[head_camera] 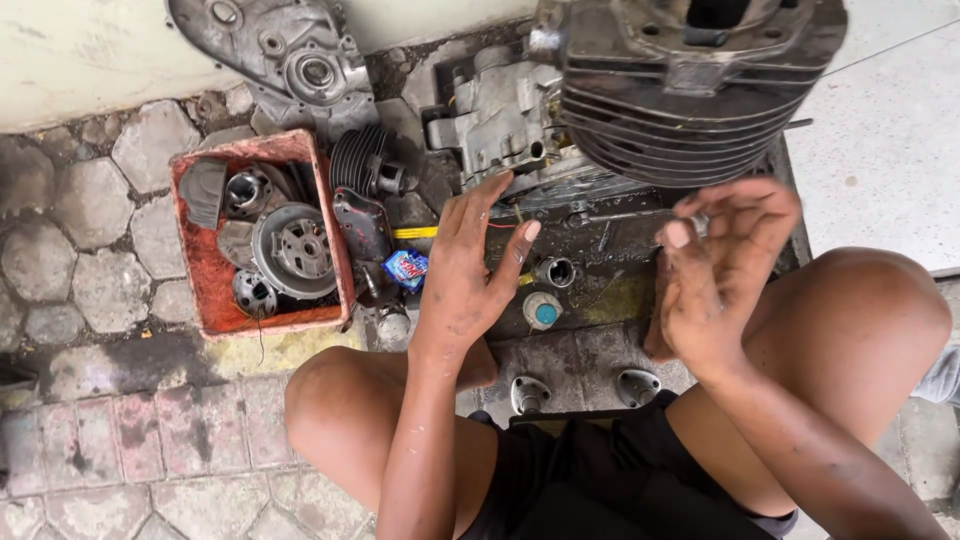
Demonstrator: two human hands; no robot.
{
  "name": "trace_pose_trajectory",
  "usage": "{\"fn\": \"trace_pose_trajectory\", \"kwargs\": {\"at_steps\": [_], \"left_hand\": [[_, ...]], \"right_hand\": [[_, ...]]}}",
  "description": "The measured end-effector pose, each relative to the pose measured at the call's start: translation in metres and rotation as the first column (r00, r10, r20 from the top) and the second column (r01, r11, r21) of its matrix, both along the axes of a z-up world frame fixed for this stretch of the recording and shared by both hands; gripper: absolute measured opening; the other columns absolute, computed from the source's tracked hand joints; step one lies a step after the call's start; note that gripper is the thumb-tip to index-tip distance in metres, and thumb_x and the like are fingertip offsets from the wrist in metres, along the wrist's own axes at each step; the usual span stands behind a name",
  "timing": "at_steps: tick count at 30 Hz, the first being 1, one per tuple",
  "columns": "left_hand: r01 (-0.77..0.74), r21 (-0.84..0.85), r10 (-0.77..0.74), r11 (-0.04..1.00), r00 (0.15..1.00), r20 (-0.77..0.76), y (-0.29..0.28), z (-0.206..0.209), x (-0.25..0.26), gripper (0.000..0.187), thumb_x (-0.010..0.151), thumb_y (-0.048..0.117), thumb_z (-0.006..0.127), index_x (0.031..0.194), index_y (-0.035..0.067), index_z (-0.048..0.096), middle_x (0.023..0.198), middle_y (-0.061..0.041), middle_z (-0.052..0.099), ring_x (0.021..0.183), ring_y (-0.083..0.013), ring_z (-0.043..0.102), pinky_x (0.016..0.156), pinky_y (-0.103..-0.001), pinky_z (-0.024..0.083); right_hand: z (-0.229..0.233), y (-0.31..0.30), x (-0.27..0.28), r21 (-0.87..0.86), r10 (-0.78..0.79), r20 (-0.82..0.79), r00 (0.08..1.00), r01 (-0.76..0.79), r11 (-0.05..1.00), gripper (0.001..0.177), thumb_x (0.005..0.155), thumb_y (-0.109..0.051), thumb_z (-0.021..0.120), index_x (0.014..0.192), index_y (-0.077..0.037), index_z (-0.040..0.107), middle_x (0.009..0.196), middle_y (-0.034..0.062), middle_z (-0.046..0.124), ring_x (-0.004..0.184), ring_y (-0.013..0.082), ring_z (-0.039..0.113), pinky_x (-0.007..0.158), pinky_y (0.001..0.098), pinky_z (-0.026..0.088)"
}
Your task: Cleaning a motorcycle engine cylinder block using a brush and liquid cleaner
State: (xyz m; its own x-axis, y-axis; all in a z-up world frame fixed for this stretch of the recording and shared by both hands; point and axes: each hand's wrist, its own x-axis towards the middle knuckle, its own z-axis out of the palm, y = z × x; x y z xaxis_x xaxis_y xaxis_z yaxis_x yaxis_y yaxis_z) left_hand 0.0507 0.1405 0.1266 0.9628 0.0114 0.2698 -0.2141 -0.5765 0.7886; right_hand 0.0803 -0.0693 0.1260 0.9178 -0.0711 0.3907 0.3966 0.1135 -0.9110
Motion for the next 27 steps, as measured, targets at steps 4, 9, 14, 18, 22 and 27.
{"fn": "trace_pose_trajectory", "kwargs": {"at_steps": [4, 9, 14, 18, 22, 27], "left_hand": [[-0.032, -0.057, 0.03, 0.998, 0.999, -0.031, 0.013, 0.006, -0.007, 0.036, 0.108, 0.018, 0.059, 0.138, 0.002, 0.052, 0.124, -0.023, 0.06, 0.12, -0.0478, 0.061, 0.097, -0.067, 0.051], [-0.056, 0.219, 0.094, 0.974, 0.982, -0.167, 0.035, -0.033, -0.023, 0.039, 0.105, 0.031, 0.063, 0.135, 0.008, 0.057, 0.114, -0.014, 0.065, 0.106, -0.0357, 0.069, 0.087, -0.056, 0.055], [0.006, 0.333, 0.142, 0.943, 0.897, -0.418, 0.055, -0.07, -0.035, 0.046, 0.102, 0.039, 0.06, 0.138, 0.01, 0.056, 0.113, -0.015, 0.067, 0.107, -0.0369, 0.069, 0.09, -0.058, 0.053], [0.011, 0.429, 0.236, 0.903, 0.822, -0.519, 0.061, -0.066, -0.034, 0.05, 0.099, 0.04, 0.061, 0.139, 0.012, 0.054, 0.118, -0.016, 0.068, 0.114, -0.039, 0.067, 0.095, -0.058, 0.05], [-0.04, 0.452, 0.305, 0.891, 0.791, -0.531, 0.065, -0.058, -0.022, 0.048, 0.097, 0.038, 0.063, 0.138, 0.013, 0.056, 0.119, -0.016, 0.068, 0.115, -0.038, 0.066, 0.096, -0.057, 0.05], [-0.05, 0.45, 0.31, 0.892, 0.791, -0.527, 0.067, -0.064, -0.011, 0.052, 0.098, 0.039, 0.062, 0.138, 0.008, 0.056, 0.118, -0.02, 0.068, 0.117, -0.0419, 0.064, 0.098, -0.059, 0.049]], "right_hand": [[-0.04, 0.01, -0.009, -0.022, 0.206, -0.089, 0.975, -0.209, 0.978, 0.029, 0.095, -0.005, 0.063, 0.119, -0.004, 0.048, 0.1, 0.0093, 0.056, 0.088, 0.0192, 0.058, 0.073, 0.0291, 0.051], [0.007, 0.05, -0.006, -0.715, 0.582, -0.438, 0.685, -0.658, 0.237, 0.032, 0.092, -0.012, 0.071, 0.121, 0.0, 0.066, 0.1, 0.0254, 0.074, 0.09, 0.0382, 0.074, 0.081, 0.0512, 0.06], [-0.056, 0.083, -0.002, -0.759, 0.398, -0.651, 0.647, -0.567, -0.32, 0.036, 0.097, -0.025, 0.061, 0.131, -0.011, 0.065, 0.108, 0.0162, 0.073, 0.1, 0.0316, 0.072, 0.088, 0.0477, 0.056], [-0.156, 0.114, 0.027, -0.687, 0.441, -0.676, 0.59, -0.722, -0.086, 0.04, 0.092, -0.015, 0.065, 0.132, -0.009, 0.066, 0.113, 0.0246, 0.072, 0.111, 0.0453, 0.069, 0.096, 0.0561, 0.053], [-0.277, 0.112, 0.05, -0.531, 0.356, -0.79, 0.499, -0.847, 0.008, 0.035, 0.091, -0.025, 0.071, 0.123, -0.014, 0.068, 0.102, 0.0191, 0.075, 0.107, 0.0422, 0.071, 0.094, 0.0527, 0.054], [-0.351, 0.092, 0.058, -0.526, 0.185, -0.849, 0.494, -0.818, -0.231, 0.044, 0.084, -0.028, 0.076, 0.126, -0.014, 0.072, 0.122, 0.021, 0.074, 0.12, 0.0417, 0.067, 0.101, 0.0526, 0.055]]}}
